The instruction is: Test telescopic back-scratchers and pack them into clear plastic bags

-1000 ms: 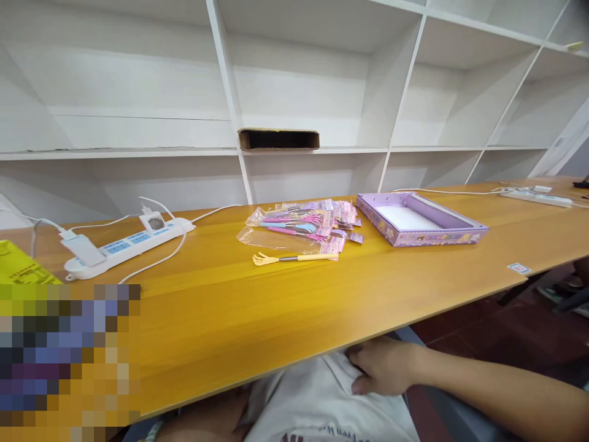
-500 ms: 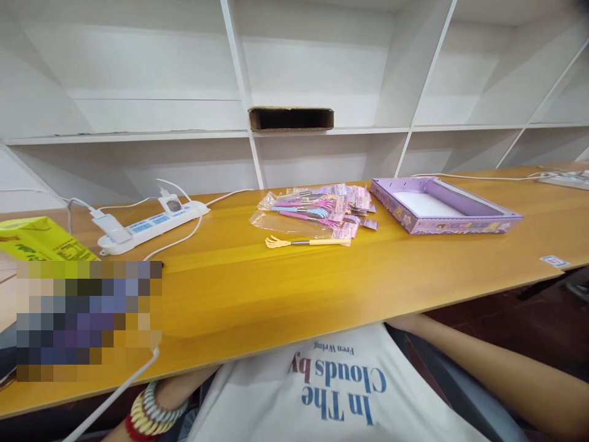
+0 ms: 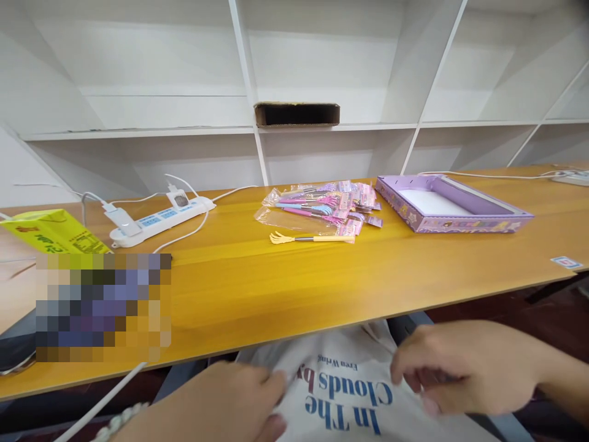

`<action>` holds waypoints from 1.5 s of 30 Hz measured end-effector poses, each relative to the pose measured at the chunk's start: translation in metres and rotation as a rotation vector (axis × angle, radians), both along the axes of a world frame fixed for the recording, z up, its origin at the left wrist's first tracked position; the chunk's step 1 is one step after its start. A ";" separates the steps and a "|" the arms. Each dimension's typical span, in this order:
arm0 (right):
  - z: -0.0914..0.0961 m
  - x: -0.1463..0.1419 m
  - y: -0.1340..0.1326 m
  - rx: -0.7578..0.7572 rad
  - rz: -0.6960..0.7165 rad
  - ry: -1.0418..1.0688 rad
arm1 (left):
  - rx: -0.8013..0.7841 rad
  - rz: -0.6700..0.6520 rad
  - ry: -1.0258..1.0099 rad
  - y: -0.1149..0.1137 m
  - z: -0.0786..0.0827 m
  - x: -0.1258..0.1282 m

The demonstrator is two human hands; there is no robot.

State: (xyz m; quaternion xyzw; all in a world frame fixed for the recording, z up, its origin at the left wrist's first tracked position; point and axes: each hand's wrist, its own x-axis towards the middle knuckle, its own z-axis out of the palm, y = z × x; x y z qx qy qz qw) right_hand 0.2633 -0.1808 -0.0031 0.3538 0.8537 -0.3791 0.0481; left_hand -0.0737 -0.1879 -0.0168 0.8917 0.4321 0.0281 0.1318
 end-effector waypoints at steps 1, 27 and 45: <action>0.016 -0.004 0.008 0.074 -0.027 0.033 | 0.020 -0.024 -0.035 0.005 0.015 0.018; -0.023 -0.062 0.193 0.965 -0.390 -0.146 | 0.636 -0.112 -0.059 0.217 0.002 0.042; -0.020 -0.072 0.184 0.906 -0.370 0.149 | 0.887 0.090 -0.253 0.193 0.006 0.068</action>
